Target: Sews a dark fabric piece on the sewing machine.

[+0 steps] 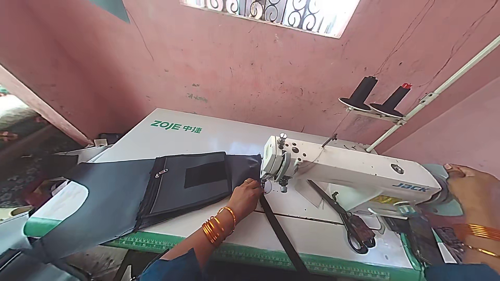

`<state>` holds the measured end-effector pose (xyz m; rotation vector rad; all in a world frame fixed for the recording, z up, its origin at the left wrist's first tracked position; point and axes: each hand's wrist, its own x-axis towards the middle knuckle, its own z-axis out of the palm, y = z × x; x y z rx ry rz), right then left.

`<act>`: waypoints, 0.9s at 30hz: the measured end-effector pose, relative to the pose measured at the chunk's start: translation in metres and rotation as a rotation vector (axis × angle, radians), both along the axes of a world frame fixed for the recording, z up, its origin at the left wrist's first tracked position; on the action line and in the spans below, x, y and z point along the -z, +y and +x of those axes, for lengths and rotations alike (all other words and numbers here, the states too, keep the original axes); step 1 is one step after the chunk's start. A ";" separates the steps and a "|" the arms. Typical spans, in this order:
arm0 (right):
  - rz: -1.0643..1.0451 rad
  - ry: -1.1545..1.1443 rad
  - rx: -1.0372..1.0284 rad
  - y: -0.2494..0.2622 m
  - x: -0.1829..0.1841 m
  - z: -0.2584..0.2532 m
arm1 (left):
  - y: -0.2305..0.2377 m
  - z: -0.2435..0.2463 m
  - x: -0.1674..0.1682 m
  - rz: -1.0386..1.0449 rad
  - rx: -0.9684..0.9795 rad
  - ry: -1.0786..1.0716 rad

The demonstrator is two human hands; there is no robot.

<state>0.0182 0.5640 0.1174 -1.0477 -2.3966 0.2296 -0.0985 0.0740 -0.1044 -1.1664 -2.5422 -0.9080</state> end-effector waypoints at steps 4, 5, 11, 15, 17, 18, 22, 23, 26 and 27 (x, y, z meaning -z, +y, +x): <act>-0.008 -0.252 0.017 0.000 -0.022 -0.022 | 0.003 0.005 0.001 0.006 -0.033 0.052; -0.007 -0.326 0.020 0.002 -0.025 -0.031 | 0.003 0.005 0.003 0.019 -0.035 0.069; -0.008 -0.240 0.026 -0.001 -0.016 -0.023 | 0.000 0.002 0.006 0.042 -0.016 0.071; 0.114 0.435 -0.047 -0.010 0.053 0.034 | 0.001 0.001 0.008 0.039 -0.003 0.075; 0.056 0.620 -0.043 -0.025 0.071 0.044 | 0.001 0.002 0.006 0.027 0.011 0.083; 0.033 0.636 -0.006 -0.033 0.074 0.047 | 0.001 0.004 0.006 0.024 0.023 0.076; 0.149 0.645 -0.093 -0.084 0.090 0.060 | -0.034 0.009 -0.017 0.205 -0.059 0.101; 0.132 0.656 -0.239 -0.110 0.101 0.058 | -0.061 0.006 -0.024 0.216 -0.194 0.115; -0.227 0.506 -0.707 -0.223 0.150 0.034 | -0.189 0.002 -0.012 -0.069 -0.545 -0.142; -0.289 0.425 -0.810 -0.258 0.164 0.019 | -0.226 0.011 0.001 -0.185 -0.552 -0.220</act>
